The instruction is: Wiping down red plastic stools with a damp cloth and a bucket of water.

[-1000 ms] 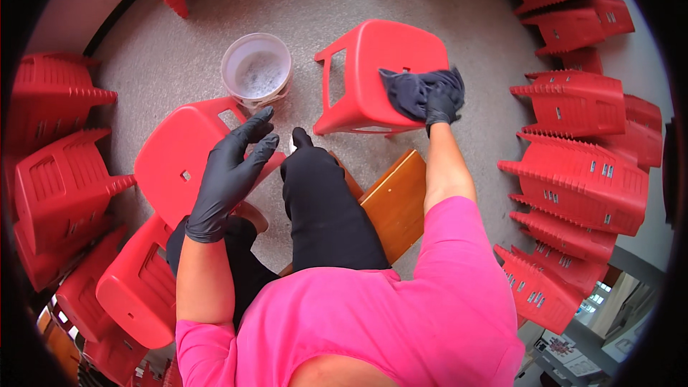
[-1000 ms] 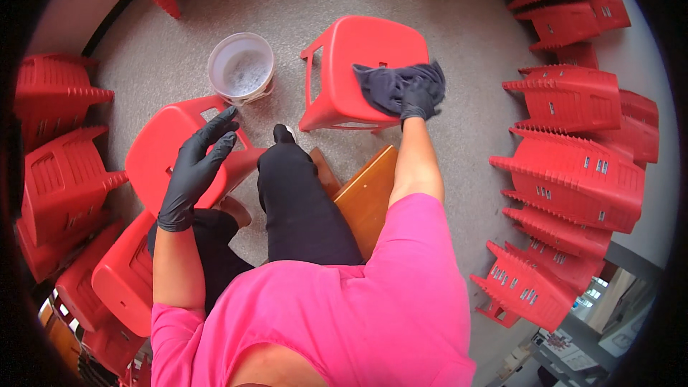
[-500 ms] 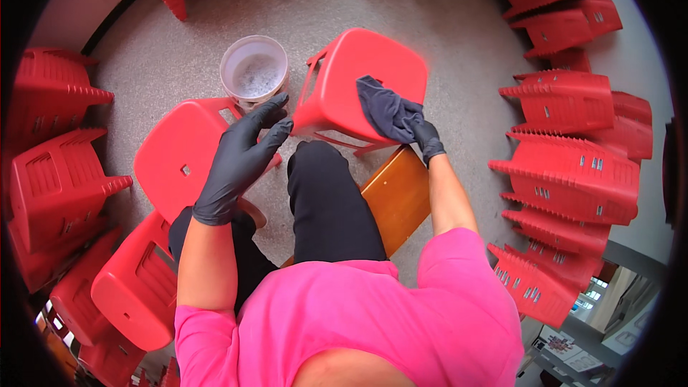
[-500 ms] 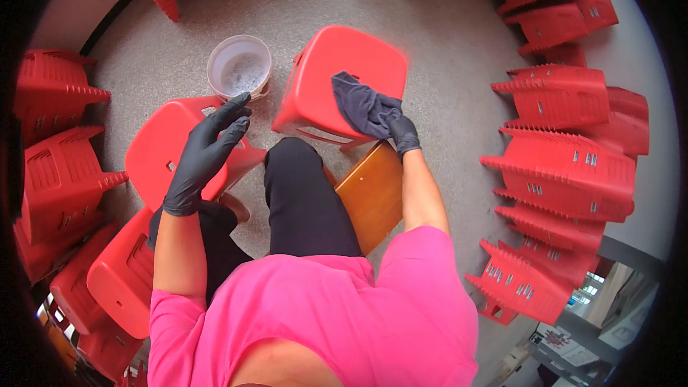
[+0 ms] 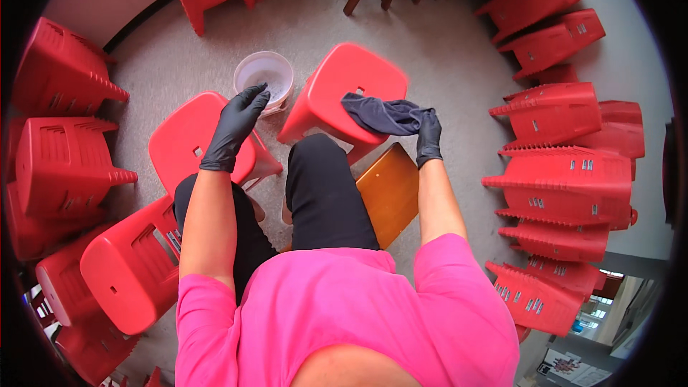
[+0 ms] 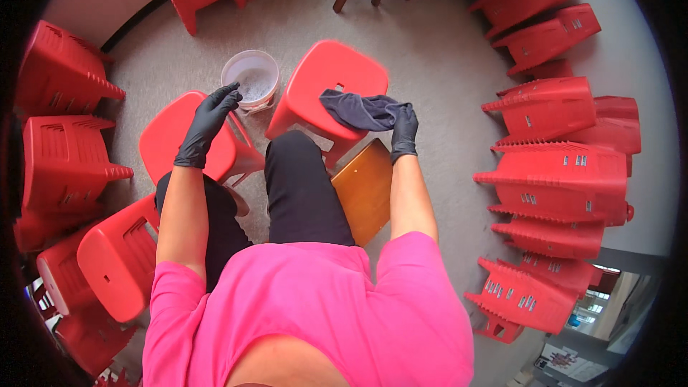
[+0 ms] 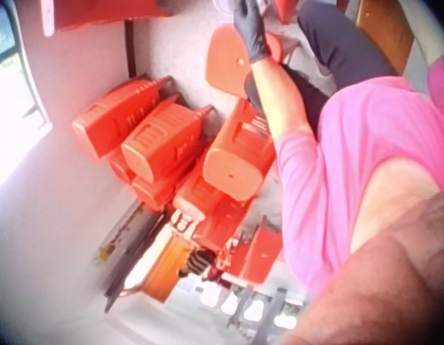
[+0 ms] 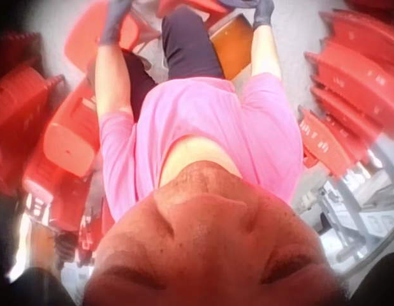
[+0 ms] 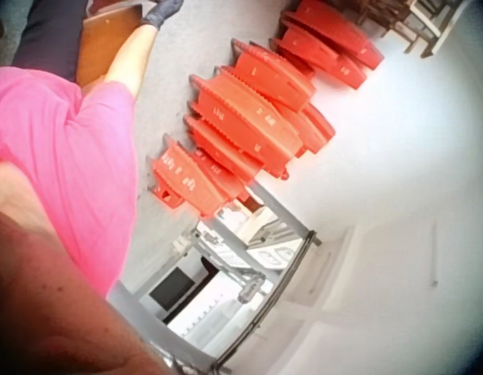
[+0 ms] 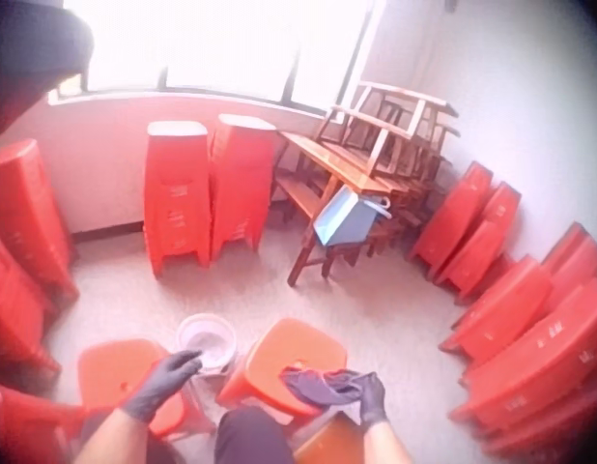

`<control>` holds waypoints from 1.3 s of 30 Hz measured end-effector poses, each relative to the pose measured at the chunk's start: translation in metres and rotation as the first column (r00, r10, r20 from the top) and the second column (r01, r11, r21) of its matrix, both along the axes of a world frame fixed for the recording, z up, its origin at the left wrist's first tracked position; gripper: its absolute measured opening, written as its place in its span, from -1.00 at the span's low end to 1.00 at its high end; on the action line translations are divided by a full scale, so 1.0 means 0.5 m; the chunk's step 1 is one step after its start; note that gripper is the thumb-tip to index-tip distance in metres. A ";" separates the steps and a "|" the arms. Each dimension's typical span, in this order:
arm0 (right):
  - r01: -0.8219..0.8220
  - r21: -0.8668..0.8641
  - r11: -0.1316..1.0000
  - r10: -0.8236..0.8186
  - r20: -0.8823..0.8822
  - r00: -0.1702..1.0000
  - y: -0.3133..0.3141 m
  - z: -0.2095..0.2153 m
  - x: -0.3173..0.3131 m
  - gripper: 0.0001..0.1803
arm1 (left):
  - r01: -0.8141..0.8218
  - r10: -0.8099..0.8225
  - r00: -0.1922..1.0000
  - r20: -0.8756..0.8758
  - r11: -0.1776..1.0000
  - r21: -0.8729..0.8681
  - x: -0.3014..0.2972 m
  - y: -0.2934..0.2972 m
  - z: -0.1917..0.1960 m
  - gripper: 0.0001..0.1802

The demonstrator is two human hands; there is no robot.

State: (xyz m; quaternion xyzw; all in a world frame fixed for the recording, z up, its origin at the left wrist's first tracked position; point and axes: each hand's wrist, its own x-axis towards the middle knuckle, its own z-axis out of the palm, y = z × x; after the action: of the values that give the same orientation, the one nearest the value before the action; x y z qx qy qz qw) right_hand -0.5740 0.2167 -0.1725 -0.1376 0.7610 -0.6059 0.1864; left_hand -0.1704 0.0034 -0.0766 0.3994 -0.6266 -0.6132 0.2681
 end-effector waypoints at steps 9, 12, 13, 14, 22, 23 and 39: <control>-0.245 0.159 0.956 0.283 -0.295 0.913 -0.080 0.073 0.047 -0.64 | -0.055 0.081 0.991 -0.111 0.975 0.217 -0.004 -0.003 0.007 -0.54; -0.508 0.504 0.698 0.692 -0.295 0.658 -0.080 -0.012 0.086 -0.45 | 0.005 0.016 0.994 -0.113 0.982 0.188 -0.021 -0.009 -0.010 -0.55; -0.330 0.709 0.623 0.742 -0.402 0.537 -0.076 -0.047 0.133 -0.36 | -0.020 0.047 0.991 -0.125 0.979 0.204 -0.019 -0.008 0.002 -0.57; -0.095 0.841 0.533 0.798 -0.462 0.388 -0.068 -0.075 0.181 -0.27 | -0.025 0.048 0.992 -0.113 0.979 0.202 -0.016 -0.006 0.017 -0.57; 0.025 0.904 0.426 0.841 -0.406 0.357 -0.188 -0.146 0.023 -0.30 | 0.080 -0.074 0.996 -0.042 0.984 0.162 -0.055 0.022 0.093 -0.56; 0.102 0.859 0.502 0.775 -0.499 0.387 -0.218 -0.162 -0.007 -0.33 | 0.092 -0.089 0.996 -0.022 0.983 0.162 -0.059 0.025 0.093 -0.55; -0.378 0.818 0.433 0.900 -0.373 0.224 -0.231 -0.026 0.170 -0.56 | 0.160 -0.174 0.973 0.149 0.982 0.099 -0.070 0.047 0.091 -0.53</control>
State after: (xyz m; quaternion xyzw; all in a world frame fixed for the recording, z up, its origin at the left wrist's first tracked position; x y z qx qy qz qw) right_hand -0.4890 0.1012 -0.1856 -0.6464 0.7519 -0.0694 0.1091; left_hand -0.2055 0.0270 -0.0312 0.4035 -0.6501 -0.6267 0.1480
